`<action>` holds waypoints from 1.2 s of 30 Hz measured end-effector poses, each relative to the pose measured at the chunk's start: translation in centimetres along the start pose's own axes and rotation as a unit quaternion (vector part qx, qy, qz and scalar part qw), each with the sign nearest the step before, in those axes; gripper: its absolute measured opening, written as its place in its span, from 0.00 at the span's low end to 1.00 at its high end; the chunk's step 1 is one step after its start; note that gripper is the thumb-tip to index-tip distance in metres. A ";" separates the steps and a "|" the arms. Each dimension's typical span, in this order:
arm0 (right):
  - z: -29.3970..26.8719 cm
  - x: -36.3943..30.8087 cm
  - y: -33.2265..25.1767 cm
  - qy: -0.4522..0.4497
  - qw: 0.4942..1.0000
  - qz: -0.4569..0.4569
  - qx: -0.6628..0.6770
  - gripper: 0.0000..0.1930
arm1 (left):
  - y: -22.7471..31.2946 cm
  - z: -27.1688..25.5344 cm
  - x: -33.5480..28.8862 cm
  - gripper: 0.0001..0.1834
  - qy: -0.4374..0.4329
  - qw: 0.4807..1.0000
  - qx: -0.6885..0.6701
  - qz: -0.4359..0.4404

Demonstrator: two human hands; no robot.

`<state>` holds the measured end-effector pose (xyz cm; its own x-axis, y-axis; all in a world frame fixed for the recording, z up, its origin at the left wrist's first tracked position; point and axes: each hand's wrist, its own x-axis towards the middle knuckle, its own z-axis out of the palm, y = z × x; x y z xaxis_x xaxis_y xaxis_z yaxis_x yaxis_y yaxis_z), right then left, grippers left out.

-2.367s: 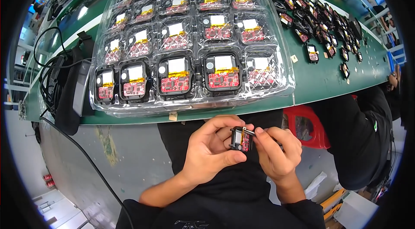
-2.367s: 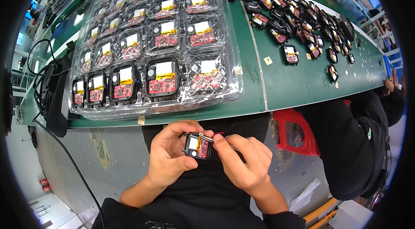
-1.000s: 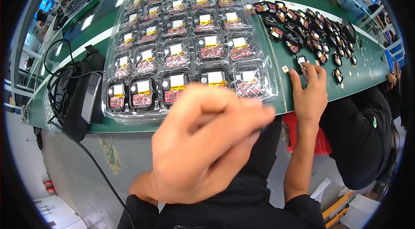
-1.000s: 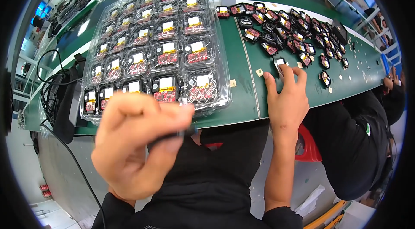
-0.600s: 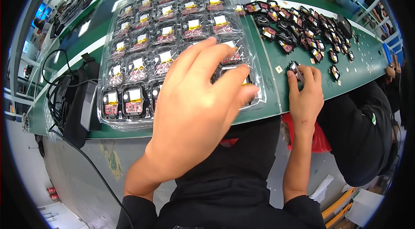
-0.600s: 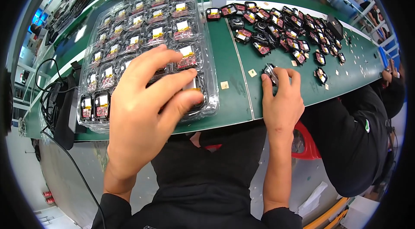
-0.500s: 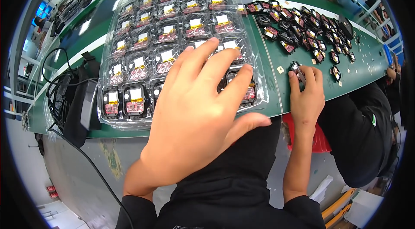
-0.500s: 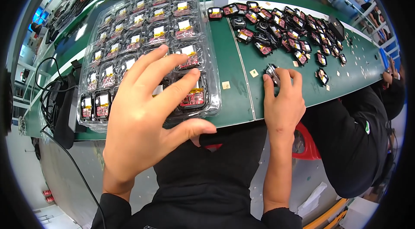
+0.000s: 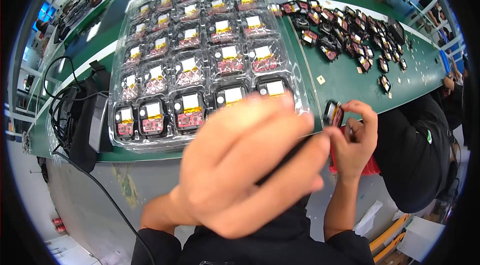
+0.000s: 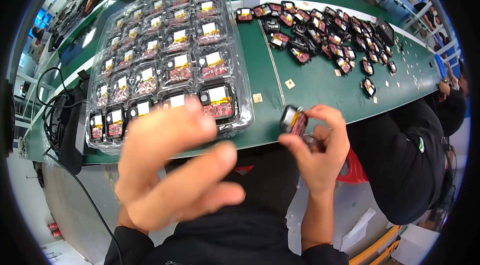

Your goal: Manually assemble small electronic components into plastic housings and organize them in a tray.

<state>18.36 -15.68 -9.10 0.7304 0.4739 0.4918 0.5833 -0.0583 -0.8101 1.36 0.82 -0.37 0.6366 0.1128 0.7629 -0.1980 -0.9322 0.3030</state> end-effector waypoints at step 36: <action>3.1 -4.1 -1.8 -0.120 0.969 -0.200 -0.076 0.13 | 2.6 5.9 -11.1 0.24 0.125 0.679 -0.570 -0.445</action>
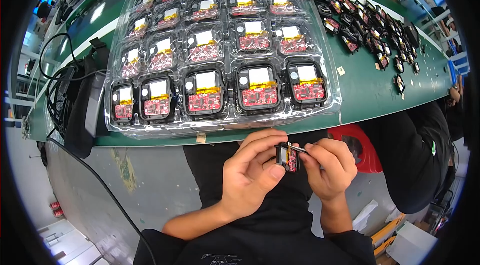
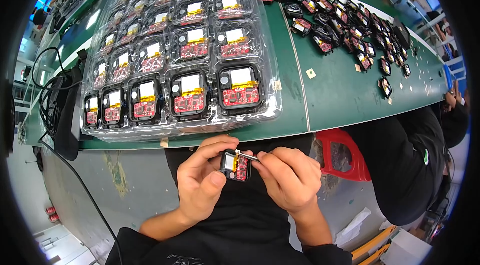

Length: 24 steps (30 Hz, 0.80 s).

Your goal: Manually assemble small electronic components into plastic housings and organize them in a tray.

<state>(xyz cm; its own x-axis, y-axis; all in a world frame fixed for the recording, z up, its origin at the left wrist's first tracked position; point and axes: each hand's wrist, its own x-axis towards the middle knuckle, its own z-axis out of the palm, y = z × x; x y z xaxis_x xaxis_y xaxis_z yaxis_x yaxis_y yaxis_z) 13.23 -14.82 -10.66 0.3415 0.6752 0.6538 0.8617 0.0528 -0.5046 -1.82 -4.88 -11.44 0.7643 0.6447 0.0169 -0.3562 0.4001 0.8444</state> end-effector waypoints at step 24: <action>0.2 -1.0 -0.6 -0.012 0.999 0.035 -0.002 0.10 | 0.3 -0.2 -0.4 0.22 0.013 1.000 -0.007 -0.008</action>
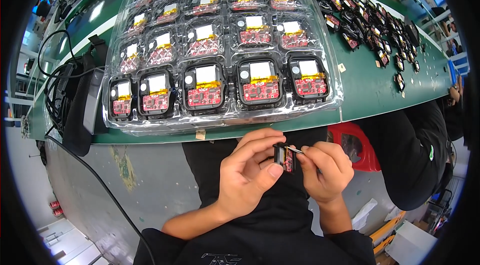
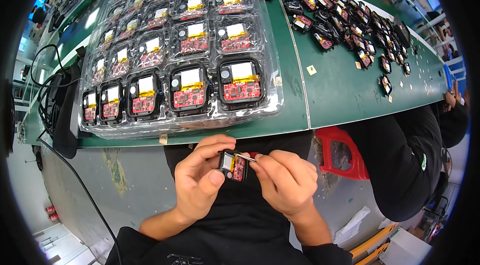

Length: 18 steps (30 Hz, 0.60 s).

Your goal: Manually assemble small electronic components into plastic housings and organize them in a tray.

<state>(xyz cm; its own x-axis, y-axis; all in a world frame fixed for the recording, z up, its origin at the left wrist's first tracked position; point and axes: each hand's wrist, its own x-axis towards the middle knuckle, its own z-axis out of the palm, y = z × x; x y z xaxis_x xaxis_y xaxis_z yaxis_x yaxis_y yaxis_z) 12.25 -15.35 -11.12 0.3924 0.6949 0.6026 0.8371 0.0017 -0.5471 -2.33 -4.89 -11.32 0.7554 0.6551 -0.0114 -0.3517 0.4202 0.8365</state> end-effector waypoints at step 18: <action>0.5 -0.1 -1.0 0.010 0.999 -0.037 -0.005 0.10 | 0.5 0.5 -0.9 0.25 0.056 0.997 -0.049 -0.033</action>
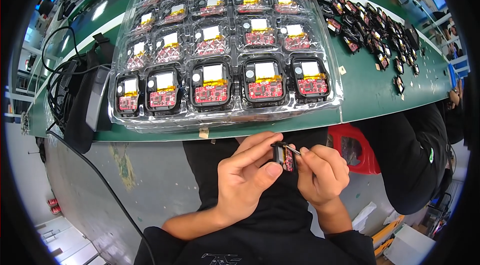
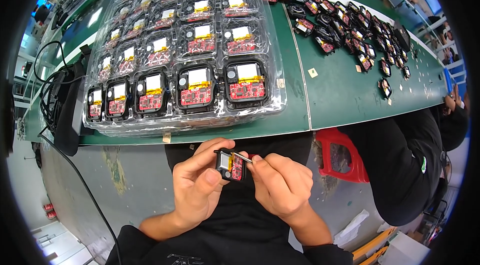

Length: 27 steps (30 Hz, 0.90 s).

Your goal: Manually assemble small electronic components into plastic housings and organize them in a tray.

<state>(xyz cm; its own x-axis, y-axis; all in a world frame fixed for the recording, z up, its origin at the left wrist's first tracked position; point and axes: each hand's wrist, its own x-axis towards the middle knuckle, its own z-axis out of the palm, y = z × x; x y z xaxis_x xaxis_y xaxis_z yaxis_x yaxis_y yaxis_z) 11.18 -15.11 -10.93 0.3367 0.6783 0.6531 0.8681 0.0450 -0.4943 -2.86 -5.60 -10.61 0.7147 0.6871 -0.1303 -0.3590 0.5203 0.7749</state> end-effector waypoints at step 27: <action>-2.0 7.3 9.7 0.036 0.955 0.190 -0.226 0.19 | 10.2 -1.8 -0.9 0.22 0.026 0.982 0.096 0.159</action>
<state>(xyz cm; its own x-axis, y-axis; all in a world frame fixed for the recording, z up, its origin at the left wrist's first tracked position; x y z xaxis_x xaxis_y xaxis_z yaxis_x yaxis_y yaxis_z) 22.82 -11.18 -9.79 0.6688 0.5300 0.5214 0.7415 -0.5265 -0.4158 -8.24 -0.03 -3.68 0.5504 0.8276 0.1101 -0.4355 0.1720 0.8836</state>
